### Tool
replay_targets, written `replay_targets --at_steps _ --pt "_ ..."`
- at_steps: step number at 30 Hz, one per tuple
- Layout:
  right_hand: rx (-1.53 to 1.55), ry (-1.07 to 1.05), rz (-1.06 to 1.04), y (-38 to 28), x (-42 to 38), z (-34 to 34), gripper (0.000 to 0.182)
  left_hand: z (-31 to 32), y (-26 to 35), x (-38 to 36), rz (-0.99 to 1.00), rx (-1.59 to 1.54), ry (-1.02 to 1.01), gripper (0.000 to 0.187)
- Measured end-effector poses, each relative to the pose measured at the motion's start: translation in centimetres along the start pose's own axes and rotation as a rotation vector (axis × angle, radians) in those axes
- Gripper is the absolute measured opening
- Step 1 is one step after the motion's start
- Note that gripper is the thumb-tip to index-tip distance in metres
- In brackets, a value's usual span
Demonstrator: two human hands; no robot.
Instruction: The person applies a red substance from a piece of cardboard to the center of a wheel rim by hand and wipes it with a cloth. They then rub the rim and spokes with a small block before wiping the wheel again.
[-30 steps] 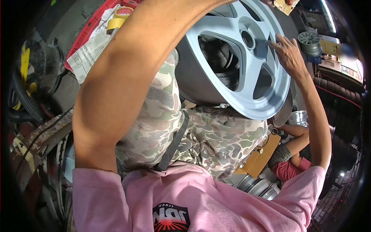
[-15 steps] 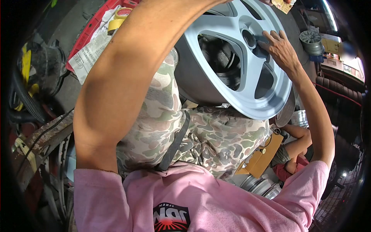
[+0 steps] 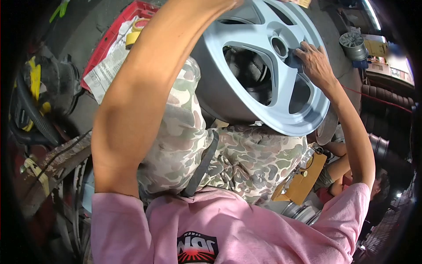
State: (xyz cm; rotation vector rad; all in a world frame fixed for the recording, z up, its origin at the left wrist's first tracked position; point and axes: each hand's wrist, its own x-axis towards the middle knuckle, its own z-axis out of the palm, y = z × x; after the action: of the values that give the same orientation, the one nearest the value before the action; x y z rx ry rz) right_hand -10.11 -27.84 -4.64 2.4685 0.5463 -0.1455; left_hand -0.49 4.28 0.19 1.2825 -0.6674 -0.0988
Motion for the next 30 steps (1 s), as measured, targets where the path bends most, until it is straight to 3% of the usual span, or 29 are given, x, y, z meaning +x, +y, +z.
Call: replay_targets --at_steps 4,6,7,8,10,11,15,19,22,23,24,28,30 --pt "0.291 0.138 0.127 0.0 -1.1 -0.5 0.03 -0.3 -1.2 0.5 -0.097 -0.106 0.011 0.017" --pt "0.712 0.263 0.297 -0.6 -2.0 -1.9 0.027 -0.5 -1.1 0.7 -0.161 -0.22 0.015 0.015" --pt "0.746 0.35 0.282 -0.8 -2.5 -2.6 0.026 0.0 -0.7 0.7 -0.207 -0.275 0.045 0.014" --pt "0.752 0.374 0.306 -1.2 -2.8 -2.3 0.026 0.2 -0.7 1.0 -0.199 -0.257 0.017 0.014" --pt "1.096 0.567 0.372 -2.1 -3.2 -1.5 0.028 -0.4 -2.0 0.9 -0.278 -0.125 0.127 0.013" --pt "1.219 0.464 0.471 -2.6 -3.7 -3.3 0.028 -1.4 -2.5 0.9 -0.246 -0.03 0.025 0.021" --pt "1.325 0.602 0.44 -3.7 -3.9 -4.1 0.027 -1.1 -1.6 0.9 -0.346 -0.012 -0.079 0.021" --pt "1.665 0.594 0.562 -4.6 -3.9 -1.8 0.029 -3.1 -3.2 1.0 -0.438 -0.071 -0.012 0.017" --pt "1.739 0.524 0.674 -5.3 -3.9 0.3 0.031 -4.7 -3.9 1.4 -0.496 -0.071 0.062 0.015" --pt "1.641 0.748 0.586 -5.4 -3.3 1.1 0.031 -4.4 -3.8 1.5 -0.522 -0.09 0.1 0.014" --pt "1.657 0.752 0.598 -5.7 -3.3 1.6 0.031 -4.1 -3.9 1.6 -0.533 -0.076 0.09 0.014" --pt "1.734 0.663 0.607 -6.6 -3.2 0.7 0.031 -2.7 -4.4 2.0 -0.526 0.005 0.118 0.017" --pt "1.556 0.633 0.563 -7.6 -3.4 -0.3 0.029 -1.3 -4.0 1.8 -0.532 0.007 0.101 0.017"
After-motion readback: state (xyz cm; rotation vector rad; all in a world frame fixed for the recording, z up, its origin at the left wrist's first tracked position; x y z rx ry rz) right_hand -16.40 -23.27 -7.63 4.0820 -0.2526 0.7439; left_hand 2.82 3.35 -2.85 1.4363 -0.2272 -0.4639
